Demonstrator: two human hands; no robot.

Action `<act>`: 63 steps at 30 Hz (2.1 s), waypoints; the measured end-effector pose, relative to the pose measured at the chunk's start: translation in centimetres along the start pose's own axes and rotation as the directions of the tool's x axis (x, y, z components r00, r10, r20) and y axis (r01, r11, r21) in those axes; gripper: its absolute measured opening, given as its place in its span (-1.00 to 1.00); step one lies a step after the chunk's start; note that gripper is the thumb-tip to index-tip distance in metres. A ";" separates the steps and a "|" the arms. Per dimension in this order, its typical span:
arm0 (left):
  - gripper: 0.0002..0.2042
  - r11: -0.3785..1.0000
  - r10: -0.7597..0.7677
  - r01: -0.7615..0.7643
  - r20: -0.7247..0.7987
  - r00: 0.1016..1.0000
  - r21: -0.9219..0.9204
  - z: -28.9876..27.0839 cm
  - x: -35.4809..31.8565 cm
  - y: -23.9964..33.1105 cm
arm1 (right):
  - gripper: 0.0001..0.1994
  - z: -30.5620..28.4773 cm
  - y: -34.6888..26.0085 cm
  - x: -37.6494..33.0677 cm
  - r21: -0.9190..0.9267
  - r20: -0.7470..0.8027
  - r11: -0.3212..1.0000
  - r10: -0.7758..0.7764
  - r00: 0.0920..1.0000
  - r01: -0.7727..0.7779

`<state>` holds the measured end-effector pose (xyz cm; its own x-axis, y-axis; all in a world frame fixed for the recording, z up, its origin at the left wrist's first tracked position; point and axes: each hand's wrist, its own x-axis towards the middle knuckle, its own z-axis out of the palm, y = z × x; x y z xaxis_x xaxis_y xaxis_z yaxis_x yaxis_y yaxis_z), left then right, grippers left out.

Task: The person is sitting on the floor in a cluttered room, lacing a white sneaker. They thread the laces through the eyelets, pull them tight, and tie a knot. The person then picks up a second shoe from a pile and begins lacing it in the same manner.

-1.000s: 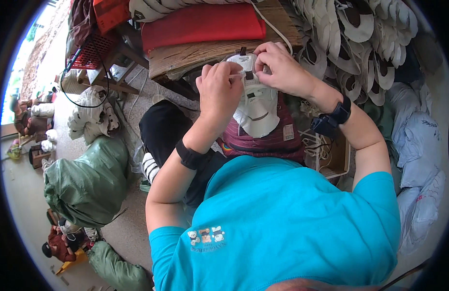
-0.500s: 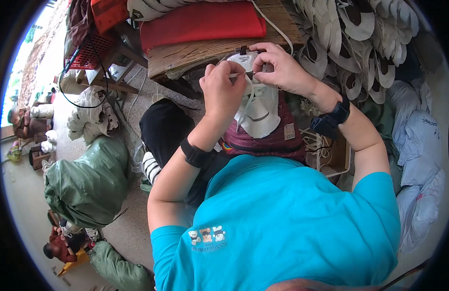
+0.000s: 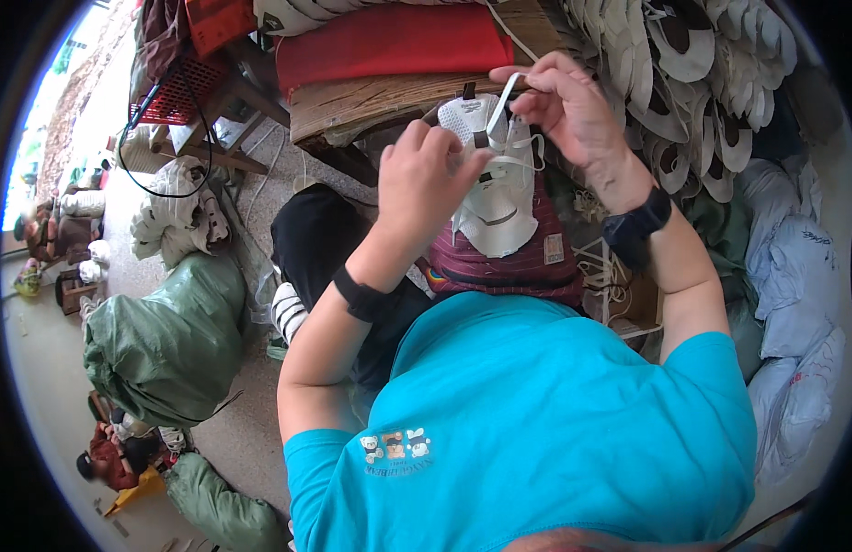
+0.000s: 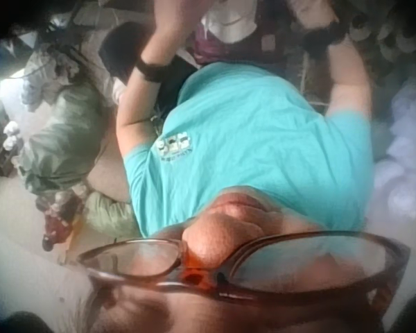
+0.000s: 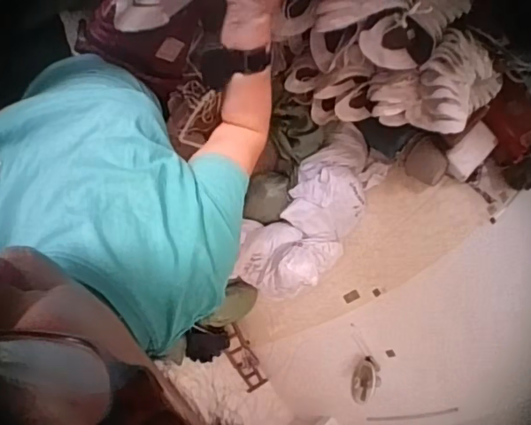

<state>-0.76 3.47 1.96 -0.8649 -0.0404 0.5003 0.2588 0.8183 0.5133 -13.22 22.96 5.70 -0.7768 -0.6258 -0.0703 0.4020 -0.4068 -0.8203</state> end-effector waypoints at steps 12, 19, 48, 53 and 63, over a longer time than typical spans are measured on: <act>-0.93 0.942 -0.320 0.336 -0.276 0.906 0.010 -9.3 -0.2 -11.2 | -0.93 -14.1 -12.5 -1.5 -0.115 -0.575 0.857 -0.469 0.670 0.502; -0.79 0.996 -0.021 0.038 -0.200 0.980 0.080 -6.4 -1.5 -7.1 | -0.85 -7.0 -7.7 -1.6 -0.815 -0.232 0.543 -0.626 0.745 0.203; -0.89 0.840 -0.111 0.223 0.245 0.963 -0.494 -1.0 -2.7 -1.4 | -0.86 1.5 2.1 -0.4 -0.932 0.120 0.348 0.026 0.992 0.104; -0.76 0.945 -0.160 0.202 0.175 0.971 -0.257 -1.6 -2.7 -1.2 | -0.86 1.1 2.0 -0.4 -0.895 0.112 0.438 0.026 0.993 0.089; -0.81 0.922 -0.117 0.236 0.362 0.925 -0.305 -2.2 -0.7 -2.0 | -0.80 1.7 1.4 -0.7 -0.936 0.110 0.337 0.002 0.994 0.103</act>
<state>0.29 0.60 2.14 -0.9859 0.0748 0.1498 0.1656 0.5701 0.8047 -11.28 21.67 5.56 -0.7179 -0.6961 -0.0091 -0.3979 0.4210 -0.8151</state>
